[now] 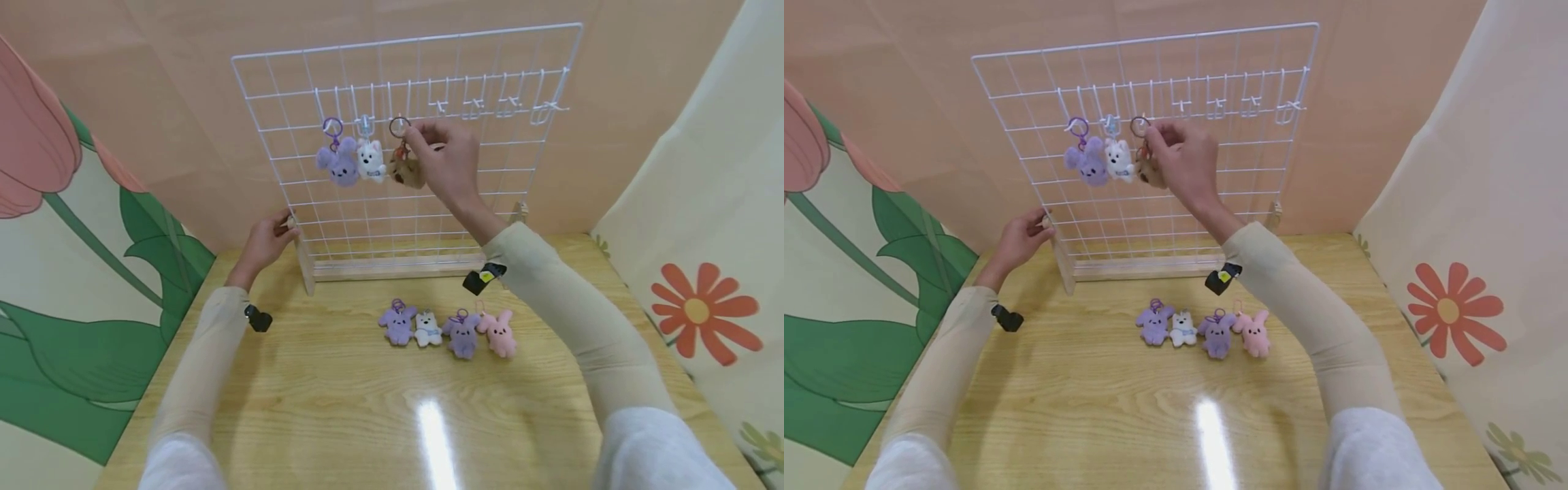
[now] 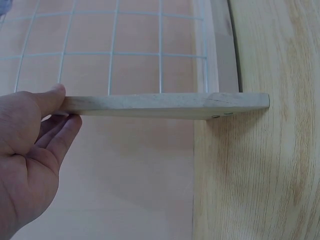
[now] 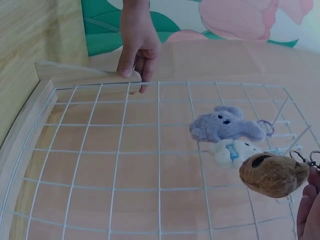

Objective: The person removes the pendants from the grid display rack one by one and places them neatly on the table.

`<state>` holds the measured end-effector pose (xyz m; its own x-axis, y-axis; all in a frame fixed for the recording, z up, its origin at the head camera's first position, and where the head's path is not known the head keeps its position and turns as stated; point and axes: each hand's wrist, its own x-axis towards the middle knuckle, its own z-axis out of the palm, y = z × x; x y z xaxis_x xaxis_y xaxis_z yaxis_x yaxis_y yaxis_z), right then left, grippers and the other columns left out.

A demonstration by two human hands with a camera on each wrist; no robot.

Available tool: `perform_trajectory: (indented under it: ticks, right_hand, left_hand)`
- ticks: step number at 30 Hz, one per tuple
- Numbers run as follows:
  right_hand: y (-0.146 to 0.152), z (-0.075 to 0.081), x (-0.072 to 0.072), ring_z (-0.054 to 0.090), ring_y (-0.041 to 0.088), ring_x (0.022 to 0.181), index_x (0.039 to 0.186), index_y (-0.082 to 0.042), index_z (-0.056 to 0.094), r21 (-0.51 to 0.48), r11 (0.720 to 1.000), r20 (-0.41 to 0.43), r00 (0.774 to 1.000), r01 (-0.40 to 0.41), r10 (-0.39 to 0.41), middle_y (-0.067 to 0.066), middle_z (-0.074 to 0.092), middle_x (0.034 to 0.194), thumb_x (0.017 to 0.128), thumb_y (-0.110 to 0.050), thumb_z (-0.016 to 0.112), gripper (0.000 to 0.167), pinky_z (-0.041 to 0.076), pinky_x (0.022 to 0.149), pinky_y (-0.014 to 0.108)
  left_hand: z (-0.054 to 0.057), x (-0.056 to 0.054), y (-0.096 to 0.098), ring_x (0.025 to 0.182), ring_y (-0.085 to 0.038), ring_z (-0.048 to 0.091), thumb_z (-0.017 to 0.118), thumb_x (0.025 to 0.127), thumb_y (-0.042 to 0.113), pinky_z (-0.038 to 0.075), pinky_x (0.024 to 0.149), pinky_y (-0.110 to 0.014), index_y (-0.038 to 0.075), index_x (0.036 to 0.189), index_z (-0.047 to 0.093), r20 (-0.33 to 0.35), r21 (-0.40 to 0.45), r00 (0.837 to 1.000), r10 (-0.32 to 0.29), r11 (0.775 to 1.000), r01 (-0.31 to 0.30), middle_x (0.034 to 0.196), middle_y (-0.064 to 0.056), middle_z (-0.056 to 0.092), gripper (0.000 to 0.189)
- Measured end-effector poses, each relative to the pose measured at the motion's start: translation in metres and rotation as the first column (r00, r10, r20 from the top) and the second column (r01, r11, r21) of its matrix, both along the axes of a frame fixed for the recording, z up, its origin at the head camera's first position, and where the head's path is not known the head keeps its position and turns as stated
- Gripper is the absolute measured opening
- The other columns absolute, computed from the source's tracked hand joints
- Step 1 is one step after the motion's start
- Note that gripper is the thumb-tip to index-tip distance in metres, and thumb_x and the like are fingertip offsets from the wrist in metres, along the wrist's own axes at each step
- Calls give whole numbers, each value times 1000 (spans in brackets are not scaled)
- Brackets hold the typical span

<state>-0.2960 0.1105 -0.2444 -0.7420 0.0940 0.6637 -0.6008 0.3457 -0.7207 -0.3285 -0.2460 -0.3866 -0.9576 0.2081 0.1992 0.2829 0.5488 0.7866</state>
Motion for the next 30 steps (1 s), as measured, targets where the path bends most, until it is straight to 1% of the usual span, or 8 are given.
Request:
perform_trajectory:
  ticks: [6, 8, 12, 15, 19, 20, 26, 30]
  right_hand:
    - [-2, -7, 11, 63, 13, 76, 95, -5, 78, 19, 999, 13, 999, -48, 47, 3, 72, 84, 98, -23, 70, 20, 55, 64, 22]
    - [-3, -11, 13, 63, 13, 75, 94, -6, 78, 23, 998, 24, 998, -57, 56, 3, 72, 83, 98, -26, 70, 22, 54, 61, 21]
    - [-4, -21, 18, 64, 14, 71, 94, -6, 79, 50, 995, -5, 996, -86, 87, 5, 74, 83, 98, -27, 70, 23, 52, 54, 22]
    - [-4, -31, 22, 63, 13, 68, 96, -6, 79, 68, 992, 5, 994, -108, 108, 4, 75, 84, 98, -27, 70, 22, 51, 53, 21]
    - [-6, -45, 27, 63, 12, 69, 98, -6, 79, 82, 988, 35, 991, -129, 127, 4, 75, 85, 98, -27, 70, 23, 51, 54, 20]
    - [-7, -48, 29, 63, 12, 67, 98, -6, 79, 85, 987, 40, 991, -133, 130, 4, 75, 85, 98, -27, 71, 23, 49, 52, 20]
    - [-10, -71, 37, 62, 12, 67, 95, -7, 79, 106, 980, 64, 985, -168, 162, 3, 75, 83, 98, -23, 72, 18, 45, 48, 19]
    - [-14, -86, 42, 64, 12, 68, 93, -8, 80, 125, 973, 73, 980, -192, 184, 2, 76, 83, 98, -23, 72, 18, 48, 51, 20]
  left_hand:
    - [1, -1, 1, 134, -44, 53, 60, 104, 7, 52, 106, -44, -9, 153, 38, -5, 7, 1000, 0, 1000, 0, 150, -32, 46, 56]
    - [1, -1, 0, 134, -44, 52, 60, 104, 8, 52, 106, -44, -8, 153, 37, -6, 2, 1000, 0, 1000, 0, 150, -32, 45, 57]
    - [1, -2, 0, 134, -44, 52, 60, 104, 9, 52, 106, -45, -8, 153, 37, -3, -6, 1000, 2, 1000, -2, 150, -32, 45, 57]
    - [-1, -2, 0, 134, -44, 53, 60, 104, 10, 52, 106, -45, -8, 153, 37, 1, -11, 1000, 4, 1000, -4, 151, -31, 45, 57]
    - [-2, -2, 0, 135, -43, 52, 59, 105, 11, 52, 107, -44, -6, 154, 37, 8, -10, 1000, 5, 1000, -5, 151, -30, 45, 57]
    - [-2, -3, 0, 136, -43, 52, 59, 105, 11, 51, 107, -45, -6, 154, 37, 10, -8, 1000, 4, 1000, -4, 151, -30, 45, 57]
    - [-2, -4, -2, 136, -43, 51, 60, 105, 12, 50, 108, -45, -5, 155, 36, 10, -2, 1000, 0, 1000, 0, 151, -31, 45, 58]
    - [-2, -4, -2, 136, -43, 51, 59, 105, 12, 51, 108, -45, -5, 155, 36, 0, -15, 1000, 4, 1000, -4, 151, -30, 45, 58]
